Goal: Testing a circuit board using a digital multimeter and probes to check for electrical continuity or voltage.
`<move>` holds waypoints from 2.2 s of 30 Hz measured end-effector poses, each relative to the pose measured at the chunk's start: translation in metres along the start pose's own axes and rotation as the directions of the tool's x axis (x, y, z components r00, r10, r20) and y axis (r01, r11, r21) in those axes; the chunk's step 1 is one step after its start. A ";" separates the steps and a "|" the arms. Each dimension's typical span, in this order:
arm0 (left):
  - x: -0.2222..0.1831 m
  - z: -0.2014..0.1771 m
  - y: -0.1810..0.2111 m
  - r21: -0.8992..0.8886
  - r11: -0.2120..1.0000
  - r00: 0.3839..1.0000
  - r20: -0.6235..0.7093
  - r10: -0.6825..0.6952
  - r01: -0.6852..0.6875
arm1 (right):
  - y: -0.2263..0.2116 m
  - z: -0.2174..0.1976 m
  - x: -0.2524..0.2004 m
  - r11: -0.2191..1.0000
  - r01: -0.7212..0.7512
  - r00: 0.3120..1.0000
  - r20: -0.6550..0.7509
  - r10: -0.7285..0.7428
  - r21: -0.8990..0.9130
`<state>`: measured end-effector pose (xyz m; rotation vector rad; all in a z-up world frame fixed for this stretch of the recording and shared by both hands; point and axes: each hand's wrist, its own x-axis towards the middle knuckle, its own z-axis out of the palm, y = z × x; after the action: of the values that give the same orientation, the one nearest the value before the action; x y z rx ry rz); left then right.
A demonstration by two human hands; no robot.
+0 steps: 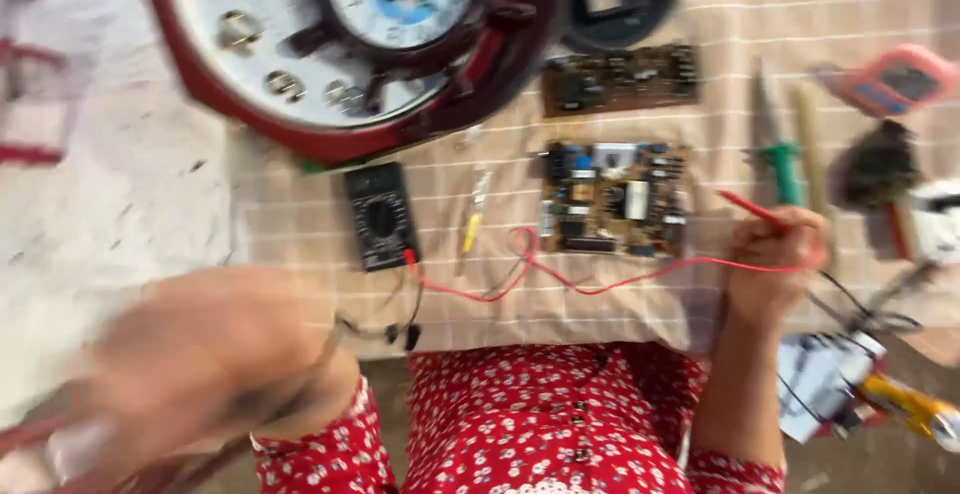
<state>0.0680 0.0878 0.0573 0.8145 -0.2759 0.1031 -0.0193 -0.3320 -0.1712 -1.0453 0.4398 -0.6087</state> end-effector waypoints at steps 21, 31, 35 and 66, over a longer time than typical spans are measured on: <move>-0.035 -0.028 -0.231 0.917 0.400 0.998 0.023 -0.065 0.005 | -0.023 0.041 0.026 0.870 0.288 0.957 0.103 -0.270 -0.401; -0.022 -0.013 -0.222 0.888 0.460 0.997 0.013 -0.070 0.020 | -0.021 0.051 0.022 0.913 0.273 0.961 0.138 -0.241 -0.302; -0.022 -0.007 -0.223 0.872 0.488 0.994 0.024 -0.107 0.032 | -0.018 0.045 0.026 0.922 0.255 0.963 0.158 -0.216 -0.292; -0.034 0.007 -0.230 0.889 0.414 0.962 -0.092 -0.258 0.196 | -0.014 0.037 0.033 0.879 0.352 0.925 0.262 -0.274 -0.322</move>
<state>0.0787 -0.0736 -0.1095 1.9502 -0.1406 -0.0523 0.0246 -0.3345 -0.1439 -1.5422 0.1968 -0.7122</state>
